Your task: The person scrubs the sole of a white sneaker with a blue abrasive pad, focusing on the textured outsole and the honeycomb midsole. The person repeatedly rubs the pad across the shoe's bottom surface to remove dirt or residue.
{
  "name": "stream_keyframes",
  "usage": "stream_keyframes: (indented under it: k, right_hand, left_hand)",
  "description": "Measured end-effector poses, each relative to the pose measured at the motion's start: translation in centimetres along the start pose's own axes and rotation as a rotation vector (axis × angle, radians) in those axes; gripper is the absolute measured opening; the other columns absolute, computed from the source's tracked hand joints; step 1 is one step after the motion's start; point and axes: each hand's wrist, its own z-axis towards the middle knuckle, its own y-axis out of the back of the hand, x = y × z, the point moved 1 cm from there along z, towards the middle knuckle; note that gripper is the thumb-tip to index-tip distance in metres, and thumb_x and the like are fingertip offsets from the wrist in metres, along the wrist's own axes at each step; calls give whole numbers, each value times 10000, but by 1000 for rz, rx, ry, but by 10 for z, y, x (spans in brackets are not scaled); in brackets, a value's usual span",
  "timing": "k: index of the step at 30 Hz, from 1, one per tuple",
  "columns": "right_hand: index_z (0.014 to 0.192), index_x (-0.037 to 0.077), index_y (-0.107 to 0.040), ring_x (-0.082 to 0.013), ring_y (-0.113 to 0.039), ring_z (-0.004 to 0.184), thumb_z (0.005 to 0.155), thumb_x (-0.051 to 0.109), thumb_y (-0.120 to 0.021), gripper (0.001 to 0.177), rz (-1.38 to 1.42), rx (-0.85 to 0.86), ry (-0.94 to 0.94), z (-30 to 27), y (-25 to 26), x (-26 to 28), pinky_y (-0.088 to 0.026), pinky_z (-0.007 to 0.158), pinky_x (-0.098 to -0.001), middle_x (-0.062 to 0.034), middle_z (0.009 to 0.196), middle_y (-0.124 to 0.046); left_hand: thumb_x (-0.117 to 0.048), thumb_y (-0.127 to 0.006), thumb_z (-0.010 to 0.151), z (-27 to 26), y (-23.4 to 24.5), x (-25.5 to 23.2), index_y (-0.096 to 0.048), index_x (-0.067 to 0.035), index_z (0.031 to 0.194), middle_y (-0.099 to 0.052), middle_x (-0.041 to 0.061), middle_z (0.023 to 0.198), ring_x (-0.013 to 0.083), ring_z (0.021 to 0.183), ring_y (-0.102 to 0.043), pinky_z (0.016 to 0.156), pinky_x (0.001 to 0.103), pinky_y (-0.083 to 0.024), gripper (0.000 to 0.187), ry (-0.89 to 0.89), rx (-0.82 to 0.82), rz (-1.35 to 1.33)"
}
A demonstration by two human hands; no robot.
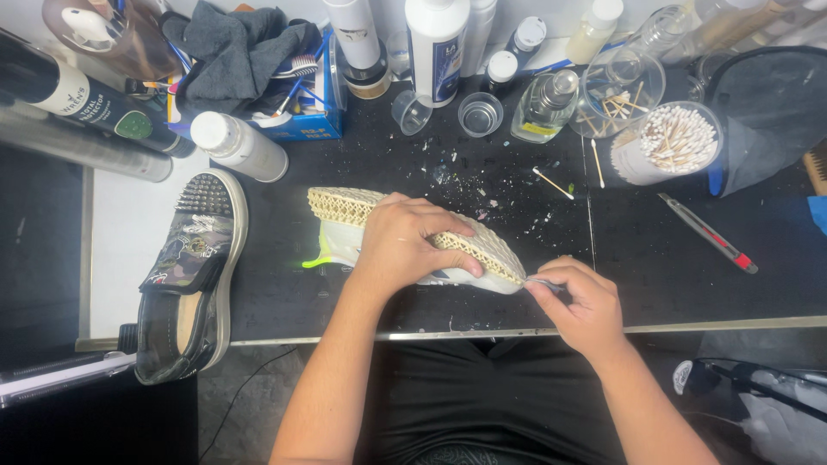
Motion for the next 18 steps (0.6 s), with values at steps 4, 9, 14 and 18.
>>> stream_keyframes:
  k: [4,9,14,18]
  right_hand:
    - [975,-14,-692,-128,-671,820,922,-12,-731,66,181,-51,-17,-6,0,-7,-542,721,-243,-93,951,-704]
    - [940,-15,-693,-139,-688,809,892,-24,-755,79,53,-22,80,9,-10,2,-535,704,-243,-95,914,-716]
    - [963,-19,-686,-140,-672,790,901,-24,-750,89,87,-42,140,15,-19,7,-532,691,-241,-100,912,-701]
    - [946,-22,-686,-139,-655,742,883,-39,-754,94,35,-60,123,6,-11,1,-512,651,-240,-101,888,-698]
  left_hand:
    - [-557,-880,600,0,0,0,-823,-187,836,-787,-59,851,144,811,-719,818,315,-473,443,14,14,12]
    - [-548,-886,595,1,0,-4,-823,-185,827,-786,-57,840,142,802,-718,818,309,-470,435,39,13,17]
    - [-547,-889,586,0,2,-2,-822,-180,830,-790,-44,848,156,806,-721,790,312,-459,446,32,22,3]
    - [-562,-882,591,-2,0,1,-820,-193,831,-790,-40,858,161,828,-728,816,321,-474,444,25,6,8]
